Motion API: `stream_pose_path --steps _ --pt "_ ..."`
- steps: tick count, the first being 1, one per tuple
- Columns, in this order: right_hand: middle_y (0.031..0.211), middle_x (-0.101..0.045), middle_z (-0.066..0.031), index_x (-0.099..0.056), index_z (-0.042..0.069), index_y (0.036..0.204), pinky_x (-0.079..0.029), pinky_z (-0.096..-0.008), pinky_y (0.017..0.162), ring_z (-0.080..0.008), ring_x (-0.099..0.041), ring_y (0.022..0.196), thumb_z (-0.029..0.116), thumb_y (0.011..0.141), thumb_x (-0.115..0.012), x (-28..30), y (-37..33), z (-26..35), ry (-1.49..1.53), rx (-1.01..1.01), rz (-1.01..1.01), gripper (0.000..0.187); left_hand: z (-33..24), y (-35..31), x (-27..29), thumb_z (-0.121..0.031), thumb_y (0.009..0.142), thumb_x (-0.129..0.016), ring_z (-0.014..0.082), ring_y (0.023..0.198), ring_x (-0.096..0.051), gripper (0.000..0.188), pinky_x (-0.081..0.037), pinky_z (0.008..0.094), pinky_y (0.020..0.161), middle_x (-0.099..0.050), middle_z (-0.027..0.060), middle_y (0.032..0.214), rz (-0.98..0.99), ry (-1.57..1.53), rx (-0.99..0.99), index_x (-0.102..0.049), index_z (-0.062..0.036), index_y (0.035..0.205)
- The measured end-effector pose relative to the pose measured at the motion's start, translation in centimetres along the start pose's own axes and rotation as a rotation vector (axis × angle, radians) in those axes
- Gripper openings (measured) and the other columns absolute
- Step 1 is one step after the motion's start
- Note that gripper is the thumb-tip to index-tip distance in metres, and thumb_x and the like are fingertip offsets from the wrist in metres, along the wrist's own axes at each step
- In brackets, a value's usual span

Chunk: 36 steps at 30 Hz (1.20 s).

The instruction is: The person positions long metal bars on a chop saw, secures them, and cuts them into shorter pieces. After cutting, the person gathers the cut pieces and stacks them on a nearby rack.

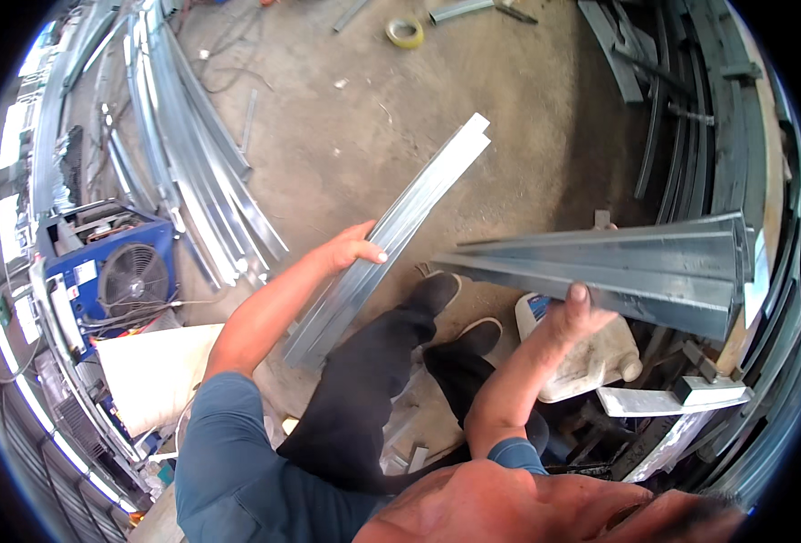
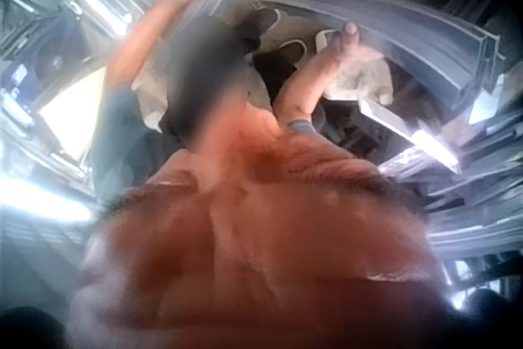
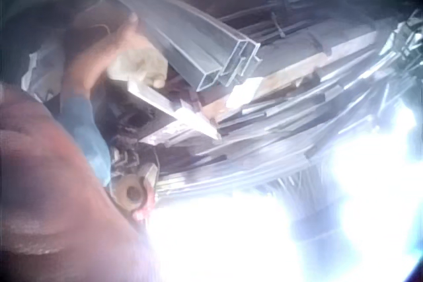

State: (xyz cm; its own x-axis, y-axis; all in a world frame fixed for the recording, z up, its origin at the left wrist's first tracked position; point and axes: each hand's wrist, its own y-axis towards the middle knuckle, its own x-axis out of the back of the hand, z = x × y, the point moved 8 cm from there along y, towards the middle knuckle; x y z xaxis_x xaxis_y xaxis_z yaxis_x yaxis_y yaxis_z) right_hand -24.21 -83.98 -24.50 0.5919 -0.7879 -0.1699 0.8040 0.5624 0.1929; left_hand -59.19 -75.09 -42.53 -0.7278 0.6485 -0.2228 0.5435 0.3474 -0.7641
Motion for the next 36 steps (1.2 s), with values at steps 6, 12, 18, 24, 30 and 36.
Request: stream_pose_path --steps 6,12,18,24,30,36 --pt "0.128 -0.055 -0.0214 -0.040 -0.004 0.138 -0.051 -0.0412 0.093 -0.0290 -0.058 0.111 0.046 0.062 -0.089 -7.9 4.3 14.8 0.087 -0.003 0.234 0.103 -9.7 -20.7 1.7 -0.029 0.068 -0.072 0.0241 0.107 -0.060 0.081 -0.048 0.0368 0.094 -0.061 0.0139 0.119 -0.018 -0.303 -0.010 -0.046 -0.0003 0.139" --pt "0.114 -0.060 -0.0102 -0.049 -0.006 0.127 -0.047 -0.0358 0.091 -0.0208 -0.058 0.103 0.055 0.058 -0.089 -22.6 9.6 30.8 0.037 -0.155 0.687 0.100 -13.6 -40.4 3.0 -0.029 0.076 -0.069 0.0260 0.103 -0.066 0.069 -0.051 0.0397 0.094 -0.066 0.0164 0.117 -0.075 -0.616 -0.113 -0.051 0.0013 0.135" --pt "0.110 -0.062 -0.0101 -0.051 -0.005 0.126 -0.047 -0.0345 0.091 -0.0196 -0.060 0.100 0.048 0.064 -0.083 -38.6 11.3 36.9 -0.003 -0.421 1.057 0.088 -14.1 -52.2 3.4 -0.033 0.086 -0.065 0.0295 0.102 -0.068 0.060 -0.053 0.0426 0.096 -0.066 0.0208 0.119 -0.227 -1.027 -0.113 -0.054 0.0010 0.134" --pt "0.100 -0.063 -0.0102 -0.055 -0.005 0.119 -0.050 -0.0333 0.081 -0.0195 -0.062 0.090 0.039 0.071 -0.074 -48.5 7.7 39.6 -0.050 -0.717 1.339 0.068 -18.3 -57.0 9.0 -0.038 0.086 -0.065 0.0261 0.090 -0.071 0.058 -0.058 0.0404 0.082 -0.070 0.0182 0.110 -0.117 -1.278 -0.183 -0.057 0.0009 0.128" --pt "0.101 -0.065 -0.0115 -0.058 -0.004 0.118 -0.051 -0.0352 0.083 -0.0216 -0.063 0.092 0.034 0.075 -0.071 -54.9 4.3 39.1 -0.356 -1.094 1.458 0.059 -26.1 -58.5 20.6 -0.043 0.086 -0.064 0.0275 0.090 -0.069 0.059 -0.056 0.0425 0.084 -0.070 0.0189 0.108 -0.200 -1.158 -0.195 -0.059 0.0001 0.127" --pt "0.102 -0.068 -0.0117 -0.062 -0.003 0.115 -0.052 -0.0371 0.085 -0.0225 -0.064 0.095 0.030 0.082 -0.065 -59.3 1.1 26.6 -0.416 -1.474 1.745 0.046 -28.3 -58.8 29.4 -0.050 0.084 -0.062 0.0298 0.094 -0.066 0.064 -0.051 0.0437 0.090 -0.069 0.0196 0.110 -0.474 -1.202 -0.227 -0.060 -0.0021 0.127"
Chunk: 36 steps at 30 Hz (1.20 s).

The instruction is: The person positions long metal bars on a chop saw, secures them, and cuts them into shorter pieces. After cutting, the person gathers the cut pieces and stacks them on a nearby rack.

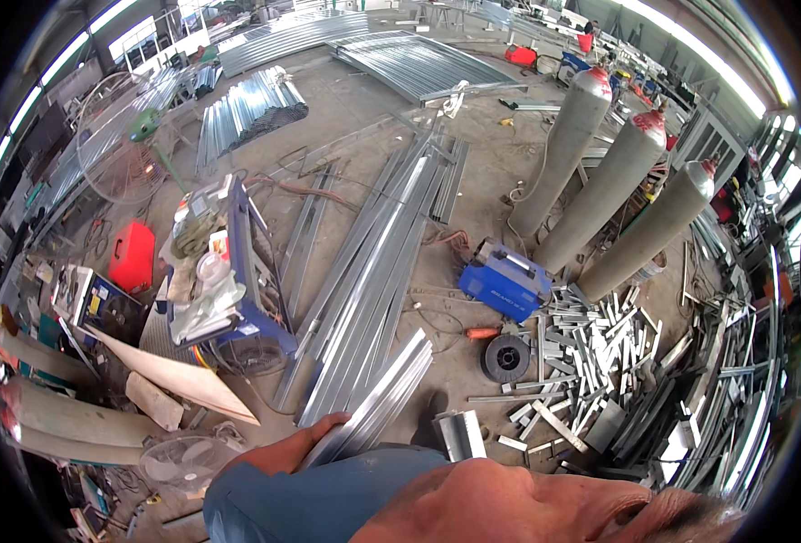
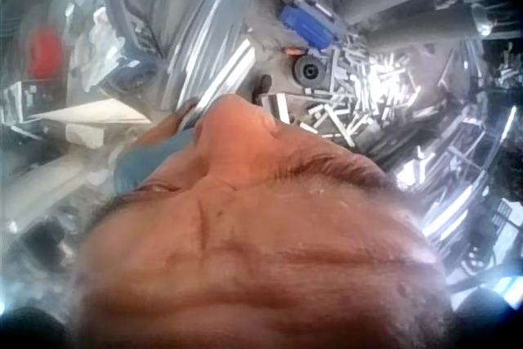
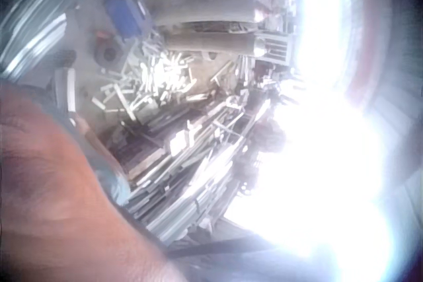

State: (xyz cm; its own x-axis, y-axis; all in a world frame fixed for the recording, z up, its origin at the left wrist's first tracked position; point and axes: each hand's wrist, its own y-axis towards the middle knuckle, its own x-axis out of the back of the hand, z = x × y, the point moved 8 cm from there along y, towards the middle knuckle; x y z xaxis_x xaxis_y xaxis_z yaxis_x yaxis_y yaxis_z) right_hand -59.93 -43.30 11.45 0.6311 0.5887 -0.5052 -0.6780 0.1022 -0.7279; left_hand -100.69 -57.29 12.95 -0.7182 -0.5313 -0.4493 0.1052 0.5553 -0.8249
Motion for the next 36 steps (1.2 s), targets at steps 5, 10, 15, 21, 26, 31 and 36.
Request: stream_pose_path --steps 5,10,15,21,26,31,36 --pt "0.105 -0.066 -0.0115 -0.060 -0.002 0.117 -0.049 -0.0365 0.086 -0.0225 -0.062 0.097 0.030 0.080 -0.066 3.4 2.5 18.1 0.088 0.137 -0.106 0.049 -12.3 8.4 -1.7 -0.047 0.087 -0.059 0.0273 0.097 -0.066 0.057 -0.051 0.0412 0.090 -0.069 0.0176 0.110 -0.119 0.079 -0.169 -0.062 -0.0012 0.121" --pt "0.110 -0.064 -0.0131 -0.052 -0.003 0.130 -0.048 -0.0343 0.085 -0.0220 -0.061 0.101 0.030 0.076 -0.067 1.9 2.9 42.0 -0.341 0.483 -0.092 0.065 -22.9 16.4 -5.1 -0.046 0.088 -0.058 0.0271 0.095 -0.067 0.055 -0.052 0.0404 0.088 -0.069 0.0169 0.108 0.097 -0.093 -0.137 -0.063 -0.0010 0.119" --pt "0.111 -0.063 -0.0123 -0.052 -0.004 0.131 -0.046 -0.0329 0.088 -0.0210 -0.058 0.103 0.033 0.072 -0.069 2.9 9.1 52.6 -0.280 0.238 -0.002 0.072 -34.0 17.5 -8.7 -0.046 0.088 -0.058 0.0273 0.094 -0.067 0.054 -0.053 0.0403 0.087 -0.069 0.0168 0.107 0.091 -0.182 -0.109 -0.063 -0.0010 0.119" --pt "0.124 -0.058 -0.0146 -0.045 -0.005 0.139 -0.041 -0.0332 0.098 -0.0213 -0.053 0.113 0.043 0.069 -0.074 7.8 19.0 63.4 -0.368 0.171 -0.028 0.089 -48.1 26.6 -7.5 -0.045 0.088 -0.057 0.0274 0.093 -0.067 0.054 -0.053 0.0402 0.086 -0.070 0.0166 0.107 0.120 -0.243 -0.182 -0.063 -0.0011 0.118" --pt "0.133 -0.054 -0.0201 -0.041 -0.004 0.143 -0.037 -0.0397 0.105 -0.0283 -0.050 0.123 0.044 0.073 -0.071 10.6 26.5 77.1 -0.414 0.211 -0.173 0.090 -63.1 36.1 -4.5 -0.045 0.089 -0.057 0.0275 0.092 -0.067 0.053 -0.054 0.0401 0.085 -0.070 0.0165 0.106 0.163 -0.236 -0.330 -0.063 -0.0011 0.118" --pt "0.132 -0.055 -0.0188 -0.043 -0.002 0.143 -0.040 -0.0387 0.103 -0.0267 -0.050 0.122 0.042 0.079 -0.070 7.9 31.8 90.6 -0.198 0.150 -0.196 0.083 -77.6 37.8 -5.2 -0.043 0.090 -0.056 0.0278 0.090 -0.068 0.050 -0.054 0.0402 0.083 -0.070 0.0162 0.104 0.148 -0.181 -0.350 -0.064 -0.0012 0.117" --pt "0.129 -0.056 -0.0168 -0.042 -0.003 0.143 -0.039 -0.0372 0.104 -0.0242 -0.051 0.121 0.038 0.077 -0.072 7.6 33.2 100.3 -0.046 0.167 -0.235 0.083 -89.6 40.4 -6.5 -0.040 0.089 -0.057 0.0280 0.089 -0.067 0.046 -0.054 0.0411 0.083 -0.070 0.0154 0.102 0.019 -0.039 -0.284 -0.064 -0.0017 0.115"
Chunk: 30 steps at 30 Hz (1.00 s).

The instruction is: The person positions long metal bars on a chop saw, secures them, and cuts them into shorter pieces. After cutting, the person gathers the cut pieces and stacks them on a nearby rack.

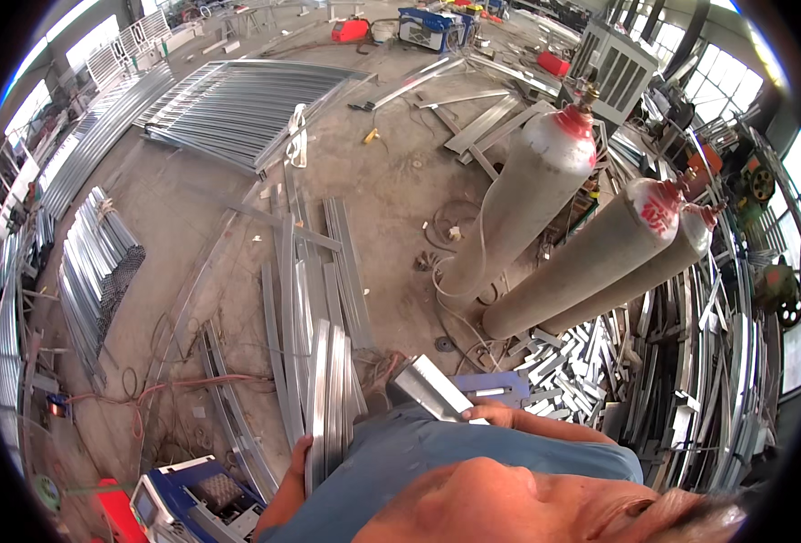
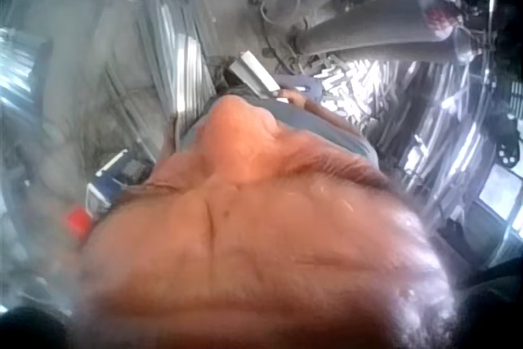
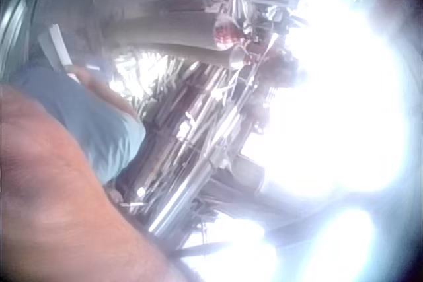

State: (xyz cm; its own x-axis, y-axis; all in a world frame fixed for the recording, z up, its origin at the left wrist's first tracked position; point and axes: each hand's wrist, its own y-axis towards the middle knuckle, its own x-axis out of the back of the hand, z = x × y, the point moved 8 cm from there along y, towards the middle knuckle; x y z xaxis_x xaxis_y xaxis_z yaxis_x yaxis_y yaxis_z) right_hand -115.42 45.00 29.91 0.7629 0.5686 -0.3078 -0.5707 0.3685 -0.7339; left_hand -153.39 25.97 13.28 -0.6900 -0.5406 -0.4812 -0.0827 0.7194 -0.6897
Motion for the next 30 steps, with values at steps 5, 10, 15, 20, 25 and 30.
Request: stream_pose_path --steps 5,10,15,20,25,30 --pt "0.122 -0.059 -0.0200 -0.047 -0.005 0.137 -0.051 -0.0410 0.090 -0.0294 -0.063 0.103 0.048 0.074 -0.072 4.3 5.2 6.4 0.093 -0.043 -0.180 0.086 -6.6 7.4 -4.9 -0.048 0.088 -0.052 0.0340 0.097 -0.067 0.062 -0.053 0.0444 0.090 -0.068 0.0219 0.110 0.183 -0.013 0.209 -0.060 0.0036 0.121" --pt "0.122 -0.060 -0.0231 -0.050 -0.001 0.134 -0.049 -0.0438 0.091 -0.0328 -0.061 0.105 0.054 0.076 -0.070 12.6 15.0 7.8 0.366 -0.118 -0.211 0.083 -13.6 17.1 -9.2 -0.047 0.083 -0.059 0.0328 0.099 -0.066 0.062 -0.053 0.0452 0.091 -0.068 0.0198 0.112 0.130 0.045 0.234 -0.059 0.0001 0.125" --pt "0.118 -0.063 -0.0183 -0.053 0.004 0.133 -0.050 -0.0423 0.089 -0.0292 -0.062 0.101 0.053 0.079 -0.068 20.0 23.7 16.4 0.577 -0.087 -0.333 0.075 -22.7 30.6 -14.5 -0.039 0.081 -0.065 0.0286 0.092 -0.068 0.053 -0.056 0.0409 0.084 -0.070 0.0168 0.105 0.026 0.135 0.308 -0.064 0.0009 0.116" --pt "0.116 -0.066 -0.0138 -0.055 0.005 0.132 -0.049 -0.0428 0.091 -0.0284 -0.063 0.100 0.045 0.087 -0.064 26.6 27.1 27.4 0.727 -0.010 -0.422 0.061 -31.9 44.2 -25.0 -0.037 0.082 -0.064 0.0327 0.092 -0.070 0.056 -0.056 0.0451 0.087 -0.070 0.0206 0.104 0.149 0.043 0.472 -0.061 0.0028 0.122" --pt "0.111 -0.067 -0.0143 -0.058 0.004 0.127 -0.050 -0.0416 0.089 -0.0286 -0.064 0.099 0.043 0.088 -0.062 29.5 28.1 42.4 0.857 0.170 -0.496 0.056 -41.4 58.7 -35.0 -0.037 0.083 -0.063 0.0316 0.091 -0.070 0.061 -0.057 0.0431 0.085 -0.070 0.0217 0.108 0.237 0.242 0.558 -0.057 0.0016 0.129" --pt "0.108 -0.067 -0.0129 -0.059 0.004 0.124 -0.050 -0.0403 0.087 -0.0269 -0.064 0.095 0.041 0.088 -0.062 38.0 36.6 43.3 1.016 0.280 -0.632 0.053 -49.5 70.3 -47.7 -0.037 0.083 -0.063 0.0302 0.094 -0.069 0.064 -0.054 0.0423 0.090 -0.069 0.0209 0.112 0.384 0.213 0.701 -0.053 0.0001 0.134"
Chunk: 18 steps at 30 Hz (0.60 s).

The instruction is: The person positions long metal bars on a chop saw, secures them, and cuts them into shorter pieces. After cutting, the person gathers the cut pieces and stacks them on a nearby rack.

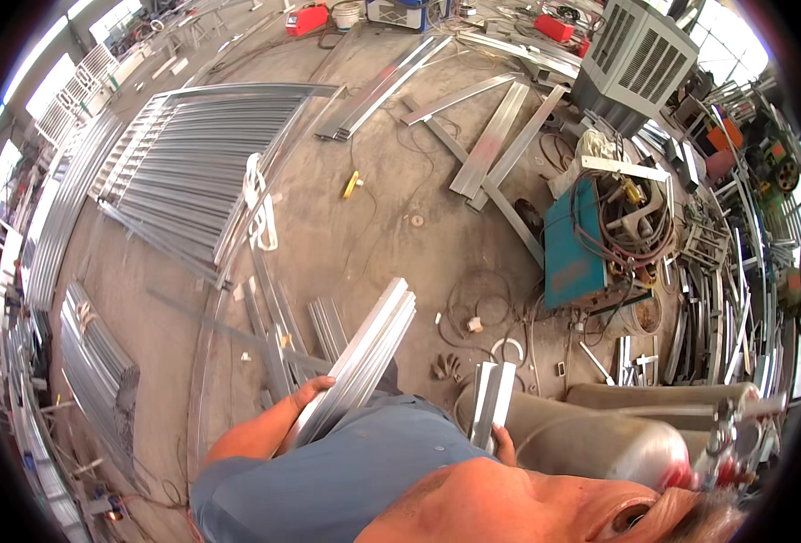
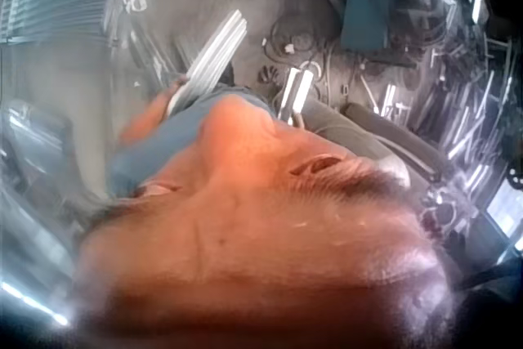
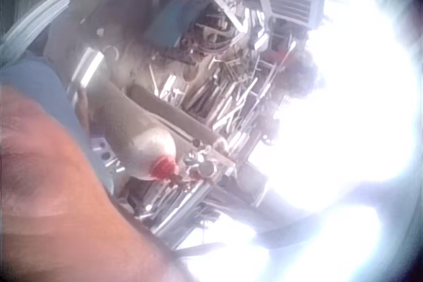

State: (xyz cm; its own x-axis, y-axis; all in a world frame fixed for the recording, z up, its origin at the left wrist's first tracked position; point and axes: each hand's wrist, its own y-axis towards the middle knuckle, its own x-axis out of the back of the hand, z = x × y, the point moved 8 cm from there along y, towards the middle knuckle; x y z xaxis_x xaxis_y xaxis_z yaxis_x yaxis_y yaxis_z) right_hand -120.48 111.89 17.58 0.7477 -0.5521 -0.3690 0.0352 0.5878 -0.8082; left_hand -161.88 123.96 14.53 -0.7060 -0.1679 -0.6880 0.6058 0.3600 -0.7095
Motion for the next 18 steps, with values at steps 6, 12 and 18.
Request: stream_pose_path --steps 6,12,18 --pt "0.107 -0.066 -0.0113 -0.059 0.004 0.124 -0.050 -0.0382 0.084 -0.0252 -0.063 0.093 0.044 0.087 -0.062 -11.2 12.0 10.5 -0.043 0.173 -0.199 0.055 -20.9 9.9 -1.7 -0.040 0.083 -0.064 0.0293 0.099 -0.068 0.066 -0.053 0.0426 0.091 -0.067 0.0204 0.118 0.021 0.156 0.128 -0.053 -0.0022 0.136" --pt "0.111 -0.066 -0.0100 -0.059 0.006 0.124 -0.049 -0.0398 0.086 -0.0245 -0.062 0.098 0.044 0.088 -0.062 -25.7 19.8 24.6 -0.020 0.199 -0.189 0.053 -41.0 15.7 -8.4 -0.039 0.080 -0.065 0.0326 0.100 -0.067 0.063 -0.053 0.0440 0.092 -0.069 0.0218 0.110 0.079 0.173 0.212 -0.057 -0.0008 0.129" --pt "0.107 -0.067 -0.0110 -0.062 0.005 0.120 -0.050 -0.0394 0.084 -0.0247 -0.063 0.093 0.044 0.086 -0.062 -34.8 32.0 35.0 0.009 -0.014 -0.186 0.051 -57.2 24.8 -8.9 -0.037 0.080 -0.065 0.0369 0.102 -0.067 0.064 -0.051 0.0498 0.095 -0.067 0.0236 0.114 0.065 0.193 0.204 -0.056 0.0019 0.130"
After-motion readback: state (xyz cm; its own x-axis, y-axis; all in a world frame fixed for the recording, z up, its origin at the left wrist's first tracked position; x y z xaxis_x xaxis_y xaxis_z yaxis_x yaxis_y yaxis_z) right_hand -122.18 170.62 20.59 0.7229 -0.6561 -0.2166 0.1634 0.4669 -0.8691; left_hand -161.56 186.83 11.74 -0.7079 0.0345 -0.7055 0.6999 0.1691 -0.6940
